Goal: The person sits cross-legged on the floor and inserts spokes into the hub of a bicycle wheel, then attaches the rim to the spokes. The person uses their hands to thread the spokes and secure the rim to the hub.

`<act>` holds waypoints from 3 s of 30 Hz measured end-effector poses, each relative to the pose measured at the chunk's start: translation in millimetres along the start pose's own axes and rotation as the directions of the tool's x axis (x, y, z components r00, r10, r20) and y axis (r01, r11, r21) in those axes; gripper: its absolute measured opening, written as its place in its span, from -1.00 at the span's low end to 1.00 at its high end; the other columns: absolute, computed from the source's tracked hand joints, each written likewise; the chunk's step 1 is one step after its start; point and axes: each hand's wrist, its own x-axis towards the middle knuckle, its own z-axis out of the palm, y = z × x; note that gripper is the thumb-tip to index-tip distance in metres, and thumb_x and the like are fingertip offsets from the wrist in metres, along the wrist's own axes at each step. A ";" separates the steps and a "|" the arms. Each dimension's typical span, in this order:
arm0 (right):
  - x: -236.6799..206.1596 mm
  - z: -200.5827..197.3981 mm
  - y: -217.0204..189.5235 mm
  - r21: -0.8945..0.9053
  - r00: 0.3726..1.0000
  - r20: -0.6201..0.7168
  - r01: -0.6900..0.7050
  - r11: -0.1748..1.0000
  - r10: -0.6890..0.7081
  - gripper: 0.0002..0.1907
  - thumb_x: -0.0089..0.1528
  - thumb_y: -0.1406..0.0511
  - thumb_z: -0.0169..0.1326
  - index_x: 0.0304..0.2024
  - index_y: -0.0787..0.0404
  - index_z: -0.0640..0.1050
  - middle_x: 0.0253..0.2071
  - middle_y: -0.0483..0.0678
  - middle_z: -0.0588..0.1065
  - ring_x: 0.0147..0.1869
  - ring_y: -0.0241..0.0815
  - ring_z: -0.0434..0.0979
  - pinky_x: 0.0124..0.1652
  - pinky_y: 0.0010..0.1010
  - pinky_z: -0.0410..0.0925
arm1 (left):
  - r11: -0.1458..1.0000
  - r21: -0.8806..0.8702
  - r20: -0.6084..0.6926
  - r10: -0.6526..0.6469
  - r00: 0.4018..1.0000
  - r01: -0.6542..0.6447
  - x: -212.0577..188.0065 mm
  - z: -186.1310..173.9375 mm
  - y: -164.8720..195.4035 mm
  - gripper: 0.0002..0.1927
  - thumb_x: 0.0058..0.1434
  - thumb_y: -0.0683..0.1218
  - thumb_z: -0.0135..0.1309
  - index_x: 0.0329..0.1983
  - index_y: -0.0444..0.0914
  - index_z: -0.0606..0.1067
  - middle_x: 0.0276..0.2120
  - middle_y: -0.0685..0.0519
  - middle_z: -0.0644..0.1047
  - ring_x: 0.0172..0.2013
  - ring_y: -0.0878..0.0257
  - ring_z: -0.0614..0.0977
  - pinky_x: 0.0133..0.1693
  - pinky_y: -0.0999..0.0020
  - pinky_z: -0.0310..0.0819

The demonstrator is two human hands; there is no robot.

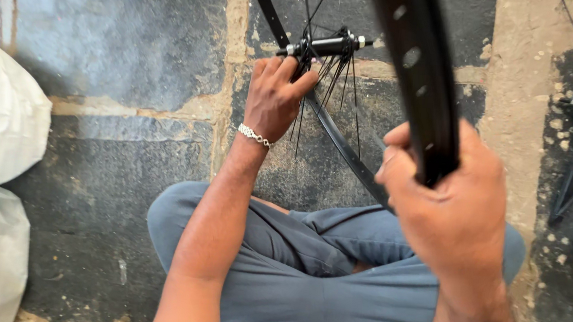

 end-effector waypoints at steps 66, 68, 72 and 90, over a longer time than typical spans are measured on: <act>0.4 28.2 45.9 0.188 0.873 0.208 0.406 0.894 -0.440 -0.81 0.21 0.32 0.21 -0.40 0.22 0.45 -0.54 -0.04 0.45 -0.51 -0.13 0.62 -0.50 -0.29 0.46 | 0.998 -0.002 -0.056 -0.070 0.996 0.070 12.6 33.9 23.4 -0.81 0.18 -0.32 0.21 -0.24 -0.19 0.52 -0.32 0.05 0.51 -0.27 0.08 0.47 -0.15 0.11 0.26; 0.7 29.8 44.4 0.176 0.887 0.173 0.399 0.900 -0.428 -0.85 0.19 0.36 0.18 -0.42 0.21 0.45 -0.55 -0.04 0.45 -0.52 -0.14 0.61 -0.51 -0.31 0.46 | 0.998 0.011 -0.048 -0.064 0.997 0.065 11.9 34.0 23.3 -0.80 0.18 -0.32 0.20 -0.22 -0.19 0.52 -0.32 0.03 0.49 -0.26 0.07 0.47 -0.14 0.10 0.27; 0.6 28.8 42.9 0.169 0.894 0.164 0.391 0.905 -0.417 -0.88 0.13 0.38 0.17 -0.44 0.22 0.46 -0.58 -0.04 0.43 -0.58 -0.13 0.57 -0.56 -0.29 0.43 | 0.998 0.023 -0.020 -0.063 0.998 0.063 9.8 34.9 23.9 -0.77 0.16 -0.32 0.20 -0.18 -0.18 0.52 -0.32 0.00 0.45 -0.25 0.04 0.45 -0.13 0.07 0.29; 1.8 29.6 53.0 0.172 0.856 0.130 0.478 0.862 -0.500 -0.89 0.14 0.38 0.17 -0.38 0.21 0.47 -0.56 -0.04 0.42 -0.55 -0.15 0.56 -0.53 -0.33 0.44 | 0.997 0.010 -0.007 -0.079 0.997 0.079 2.8 41.7 24.1 -0.74 0.10 -0.34 0.19 -0.21 -0.17 0.50 -0.34 -0.01 0.41 -0.28 0.05 0.41 -0.18 0.09 0.24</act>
